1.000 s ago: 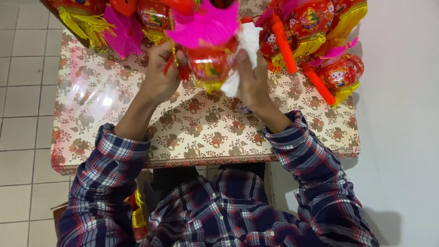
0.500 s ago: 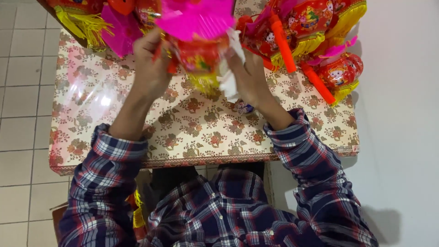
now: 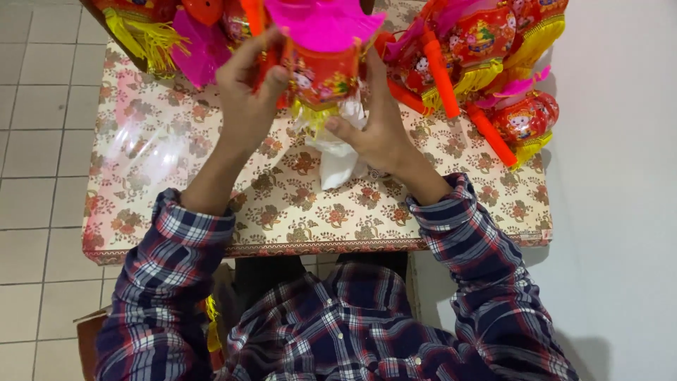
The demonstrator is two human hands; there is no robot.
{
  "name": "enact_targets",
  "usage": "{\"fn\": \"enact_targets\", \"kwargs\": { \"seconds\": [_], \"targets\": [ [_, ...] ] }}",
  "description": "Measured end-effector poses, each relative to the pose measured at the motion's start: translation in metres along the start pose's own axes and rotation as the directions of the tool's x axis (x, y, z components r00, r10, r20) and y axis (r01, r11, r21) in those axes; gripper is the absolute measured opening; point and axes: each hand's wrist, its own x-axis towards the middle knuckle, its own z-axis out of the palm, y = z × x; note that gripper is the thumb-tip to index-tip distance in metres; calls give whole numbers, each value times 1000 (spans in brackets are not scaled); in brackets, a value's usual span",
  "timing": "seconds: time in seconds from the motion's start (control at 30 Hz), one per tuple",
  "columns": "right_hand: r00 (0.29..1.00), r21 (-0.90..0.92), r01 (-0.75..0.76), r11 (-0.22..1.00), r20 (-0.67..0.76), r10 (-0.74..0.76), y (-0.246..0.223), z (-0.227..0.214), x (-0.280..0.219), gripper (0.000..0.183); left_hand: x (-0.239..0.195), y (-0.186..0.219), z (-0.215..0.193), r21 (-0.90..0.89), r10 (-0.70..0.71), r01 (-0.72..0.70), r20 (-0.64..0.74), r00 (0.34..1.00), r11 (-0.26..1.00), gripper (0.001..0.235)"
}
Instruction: Assembling small decorative lanterns by cleaning parts with a tissue and connecting plastic components.
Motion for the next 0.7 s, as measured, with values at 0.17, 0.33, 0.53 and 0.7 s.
{"fn": "enact_targets", "kwargs": {
  "seconds": [0.17, 0.33, 0.53, 0.7],
  "targets": [
    [984, 56, 59, 997, -170, -49, 12, 9, -6, 91, -3, 7, 11, 126, 32, -45, 103, 994, 991, 67],
    [928, 205, 232, 951, -338, -153, -5, 1, 2, 74, -4, 10, 24, 93, 109, -123, 140, 984, 988, 38],
    [901, 106, 268, 958, -379, -210, -22, -45, 1, 50, 18, 49, 74, -168, 47, -39, 48, 998, 985, 47],
    [818, -80, 194, 978, -536, -207, -28, -105, -33, 54, 40, 63, 139, -390, 25, -6, 45, 999, 921, 46]
  ]
}}
